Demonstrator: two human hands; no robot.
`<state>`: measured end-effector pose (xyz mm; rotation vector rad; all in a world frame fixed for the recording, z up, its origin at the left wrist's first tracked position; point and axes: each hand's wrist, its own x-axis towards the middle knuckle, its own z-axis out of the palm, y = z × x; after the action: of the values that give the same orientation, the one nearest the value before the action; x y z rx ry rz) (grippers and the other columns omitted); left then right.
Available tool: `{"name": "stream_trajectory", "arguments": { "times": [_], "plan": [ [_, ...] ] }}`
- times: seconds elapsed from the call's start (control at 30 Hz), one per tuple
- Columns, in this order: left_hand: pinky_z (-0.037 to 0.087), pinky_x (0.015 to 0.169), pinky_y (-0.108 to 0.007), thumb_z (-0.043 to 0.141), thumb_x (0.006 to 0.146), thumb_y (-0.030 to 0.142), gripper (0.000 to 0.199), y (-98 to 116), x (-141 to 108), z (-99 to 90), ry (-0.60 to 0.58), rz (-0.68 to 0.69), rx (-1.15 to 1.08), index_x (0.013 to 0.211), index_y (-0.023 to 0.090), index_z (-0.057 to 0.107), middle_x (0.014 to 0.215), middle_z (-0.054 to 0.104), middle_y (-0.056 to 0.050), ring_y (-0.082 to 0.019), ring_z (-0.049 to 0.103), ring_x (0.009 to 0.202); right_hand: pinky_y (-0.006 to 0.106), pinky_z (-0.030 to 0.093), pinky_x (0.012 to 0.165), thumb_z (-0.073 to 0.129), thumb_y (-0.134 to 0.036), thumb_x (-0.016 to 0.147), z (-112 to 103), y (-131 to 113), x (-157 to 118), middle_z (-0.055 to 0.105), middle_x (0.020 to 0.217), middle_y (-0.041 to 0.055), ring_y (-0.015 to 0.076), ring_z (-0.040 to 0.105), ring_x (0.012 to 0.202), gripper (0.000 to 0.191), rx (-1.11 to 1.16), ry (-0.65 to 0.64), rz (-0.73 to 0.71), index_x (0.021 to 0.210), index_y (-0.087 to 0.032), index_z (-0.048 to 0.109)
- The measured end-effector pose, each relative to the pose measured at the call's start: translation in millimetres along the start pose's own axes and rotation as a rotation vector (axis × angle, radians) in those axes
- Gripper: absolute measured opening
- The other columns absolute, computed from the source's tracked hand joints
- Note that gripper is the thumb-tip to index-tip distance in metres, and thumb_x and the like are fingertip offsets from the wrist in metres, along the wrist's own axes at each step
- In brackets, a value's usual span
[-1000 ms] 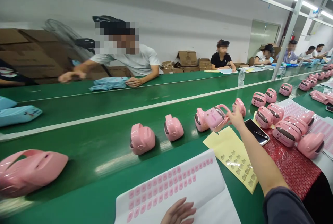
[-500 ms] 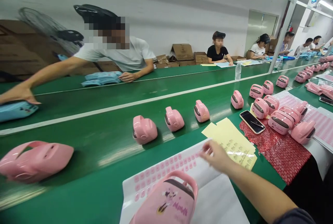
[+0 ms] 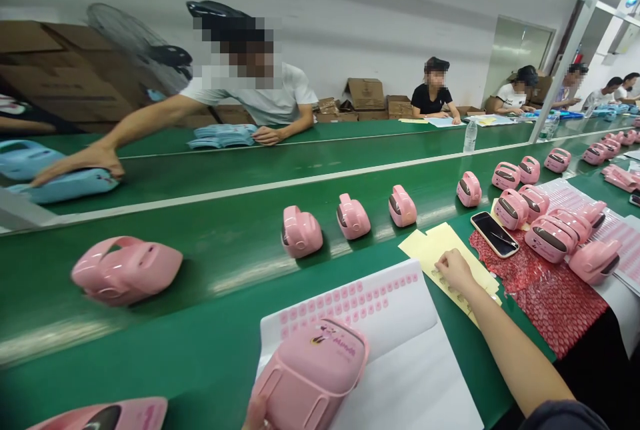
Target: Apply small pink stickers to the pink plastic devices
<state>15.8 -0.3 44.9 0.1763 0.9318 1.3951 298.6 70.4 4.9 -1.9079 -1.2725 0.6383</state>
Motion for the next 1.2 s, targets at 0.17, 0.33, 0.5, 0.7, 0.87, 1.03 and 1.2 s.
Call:
{"name": "stream_trajectory", "arguments": {
  "times": [0.17,0.33,0.5,0.7,0.87,1.03,1.2],
  "plan": [
    [0.056,0.055,-0.023,0.081,0.041,0.049,0.078,6,-7,22.2,0.053,0.072,0.069,0.113,0.028,0.061,0.095,0.073,-0.001,-0.023,0.068,0.075,0.025,0.042,0.056,0.052,-0.030,0.075,-8,1,0,0.057,0.066,0.0002,0.0138,0.054,0.059,0.018,0.049,-0.006,-0.039,0.064,-0.017,0.057],
    [0.056,0.056,-0.025,0.079,0.046,0.048,0.072,2,-8,25.3,0.052,0.137,0.087,0.112,0.026,0.062,0.095,0.072,-0.003,-0.023,0.067,0.076,0.028,0.043,0.063,0.054,-0.019,0.069,2,3,5,0.055,0.075,0.0048,0.0148,0.054,0.063,0.012,-0.012,0.101,-0.026,0.057,-0.016,0.054],
    [0.055,0.054,-0.023,0.076,0.052,0.049,0.062,-1,-6,17.0,0.047,0.150,0.098,0.108,0.024,0.064,0.091,0.072,-0.002,-0.022,0.067,0.075,0.027,0.044,0.063,0.053,-0.019,0.072,5,5,5,0.053,0.072,0.0036,0.0157,0.055,0.065,0.015,-0.033,0.110,-0.027,0.057,-0.017,0.055],
    [0.055,0.058,-0.023,0.078,0.049,0.040,0.057,7,-11,20.9,0.031,0.103,0.104,0.103,0.023,0.066,0.086,0.071,-0.002,-0.023,0.065,0.083,0.026,0.045,0.065,0.056,-0.013,0.067,7,1,0,0.053,0.079,0.0053,0.0158,0.055,0.069,0.012,-0.002,0.091,-0.004,0.055,-0.018,0.054],
    [0.053,0.055,-0.021,0.081,0.040,0.040,0.062,13,-13,25.4,0.103,0.114,0.096,0.098,0.023,0.066,0.089,0.070,-0.001,-0.025,0.062,0.089,0.025,0.041,0.055,0.057,-0.020,0.066,0,-2,-2,0.052,0.068,0.0015,0.0141,0.051,0.060,0.014,0.103,0.016,0.027,0.054,-0.018,0.052],
    [0.052,0.062,-0.024,0.075,0.051,0.051,0.059,9,-7,21.0,0.077,0.158,0.131,0.101,0.023,0.065,0.093,0.069,-0.003,-0.026,0.058,0.098,0.024,0.039,0.053,0.061,-0.039,0.065,-21,-17,-9,0.048,0.056,-0.0028,0.0122,0.047,0.054,0.024,0.287,-0.111,0.029,0.056,-0.018,0.052],
    [0.048,0.072,-0.026,0.072,0.058,0.055,0.066,4,-7,26.7,0.010,0.178,0.175,0.116,0.028,0.057,0.115,0.061,-0.003,-0.027,0.048,0.115,0.026,0.041,0.058,0.061,-0.056,0.062,-14,-67,-44,0.055,0.067,0.0013,0.0131,0.049,0.060,0.038,0.479,-0.268,-0.041,0.061,-0.018,0.054]
  ]
}}
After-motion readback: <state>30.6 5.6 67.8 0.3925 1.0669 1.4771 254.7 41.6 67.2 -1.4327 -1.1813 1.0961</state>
